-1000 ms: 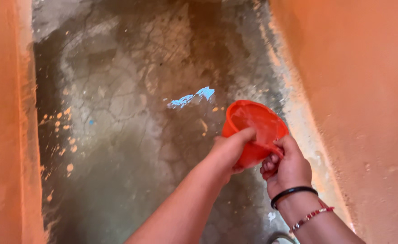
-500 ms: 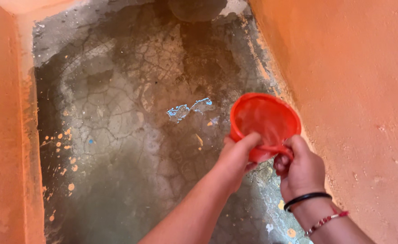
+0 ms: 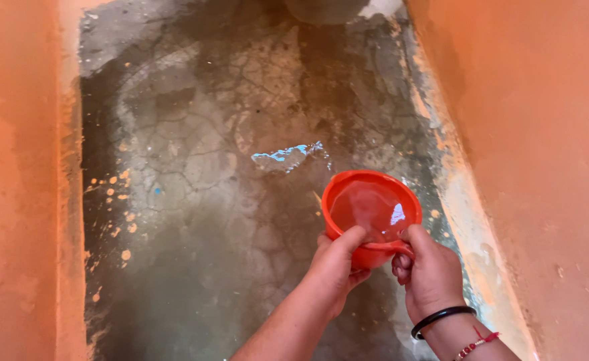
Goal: The person carries a red plastic cup filled with water into a small, narrow room with pink walls and a concrete floor. They pour the water onto the floor and then use a traditional straw broom to scrub the wet surface, spreading the water and cleaning the area.
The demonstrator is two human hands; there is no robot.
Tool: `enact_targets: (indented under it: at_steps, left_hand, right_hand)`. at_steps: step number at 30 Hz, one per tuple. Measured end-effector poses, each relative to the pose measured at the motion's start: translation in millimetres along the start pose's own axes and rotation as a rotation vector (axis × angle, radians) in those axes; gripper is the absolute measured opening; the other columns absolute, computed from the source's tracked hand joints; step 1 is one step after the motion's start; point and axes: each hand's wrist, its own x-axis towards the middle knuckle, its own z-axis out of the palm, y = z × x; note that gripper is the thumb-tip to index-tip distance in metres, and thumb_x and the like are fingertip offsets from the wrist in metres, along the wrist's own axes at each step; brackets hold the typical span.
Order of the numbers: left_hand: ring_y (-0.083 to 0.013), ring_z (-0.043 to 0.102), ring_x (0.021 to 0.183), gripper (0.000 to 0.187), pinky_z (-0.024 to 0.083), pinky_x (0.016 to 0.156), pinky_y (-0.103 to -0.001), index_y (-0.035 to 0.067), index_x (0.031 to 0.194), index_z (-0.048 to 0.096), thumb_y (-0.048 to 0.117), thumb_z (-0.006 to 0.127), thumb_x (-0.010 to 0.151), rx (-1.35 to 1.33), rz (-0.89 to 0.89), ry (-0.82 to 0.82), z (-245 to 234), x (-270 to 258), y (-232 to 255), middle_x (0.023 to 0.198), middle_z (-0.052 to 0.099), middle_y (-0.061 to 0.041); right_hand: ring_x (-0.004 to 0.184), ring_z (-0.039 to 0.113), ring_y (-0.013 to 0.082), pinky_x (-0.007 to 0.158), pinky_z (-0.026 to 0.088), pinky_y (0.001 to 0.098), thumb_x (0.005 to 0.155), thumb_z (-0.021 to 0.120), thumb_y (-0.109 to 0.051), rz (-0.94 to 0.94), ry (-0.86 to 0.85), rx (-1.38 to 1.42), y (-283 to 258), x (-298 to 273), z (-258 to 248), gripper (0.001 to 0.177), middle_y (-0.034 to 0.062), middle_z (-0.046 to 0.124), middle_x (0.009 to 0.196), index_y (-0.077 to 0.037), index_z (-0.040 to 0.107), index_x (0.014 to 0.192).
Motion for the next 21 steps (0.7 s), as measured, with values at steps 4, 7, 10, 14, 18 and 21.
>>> enact_targets:
  at_steps: [4,7,10,14,18,21]
  left_hand:
    - [-0.0230,0.063,0.106,0.054,0.050,0.084,-0.043,0.015,0.127,0.057,0.041,0.063,0.080,-0.027,-0.016,-0.044,-8.9,12.1,17.5,0.123,0.066,-0.008]
    - [-0.0233,0.064,0.109,0.053,0.050,0.086,-0.044,0.019,0.130,0.058,0.048,0.059,0.086,-0.072,-0.056,-0.063,-13.5,25.8,38.4,0.127,0.067,-0.007]
    - [-0.0229,0.064,0.112,0.053,0.051,0.090,-0.044,0.019,0.135,0.058,0.050,0.052,0.092,-0.111,-0.045,-0.121,-17.0,42.2,72.3,0.128,0.068,-0.006]
    - [-0.0224,0.065,0.111,0.057,0.052,0.091,-0.044,0.016,0.134,0.061,0.054,0.039,0.098,-0.206,0.013,-0.261,-14.1,55.5,106.1,0.123,0.070,-0.008]
    - [-0.0209,0.066,0.110,0.055,0.052,0.092,-0.041,0.014,0.134,0.061,0.051,0.041,0.098,-0.215,0.079,-0.222,-22.9,47.1,123.1,0.124,0.070,-0.009]
    - [-0.0198,0.065,0.107,0.039,0.049,0.086,-0.040,0.019,0.121,0.063,0.043,0.050,0.092,-0.256,0.143,-0.158,-34.5,36.4,118.1,0.120,0.071,-0.005]
  right_hand:
    - [0.047,0.040,0.0149,0.045,0.028,0.0318,0.087,0.064,-0.023,0.036,-0.014,-0.046,-3.6,12.9,25.0,0.027,0.0014,0.044,0.057,-0.009,0.051,0.068]
    - [0.045,0.041,0.0128,0.043,0.029,0.0299,0.086,0.065,-0.024,0.041,-0.037,-0.096,-20.6,25.0,52.2,0.026,-0.0005,0.045,0.056,-0.010,0.053,0.068]
    - [0.043,0.041,0.0129,0.041,0.029,0.0294,0.086,0.067,-0.027,0.061,-0.048,-0.175,-44.6,38.6,88.1,0.030,-0.0008,0.046,0.055,-0.012,0.049,0.067]
    - [0.042,0.040,0.0103,0.041,0.030,0.0265,0.087,0.066,-0.032,0.038,-0.136,-0.188,-69.0,47.4,125.9,0.031,-0.0038,0.045,0.055,-0.017,0.050,0.066]
    - [0.042,0.040,0.0115,0.042,0.030,0.0275,0.087,0.065,-0.026,-0.019,-0.208,-0.235,-80.6,39.3,143.1,0.032,-0.0017,0.046,0.055,-0.014,0.046,0.064]
    - [0.044,0.042,0.0123,0.043,0.033,0.0286,0.087,0.066,-0.023,-0.065,-0.238,-0.219,-75.2,28.0,147.5,0.029,-0.0013,0.047,0.055,-0.013,0.049,0.065]
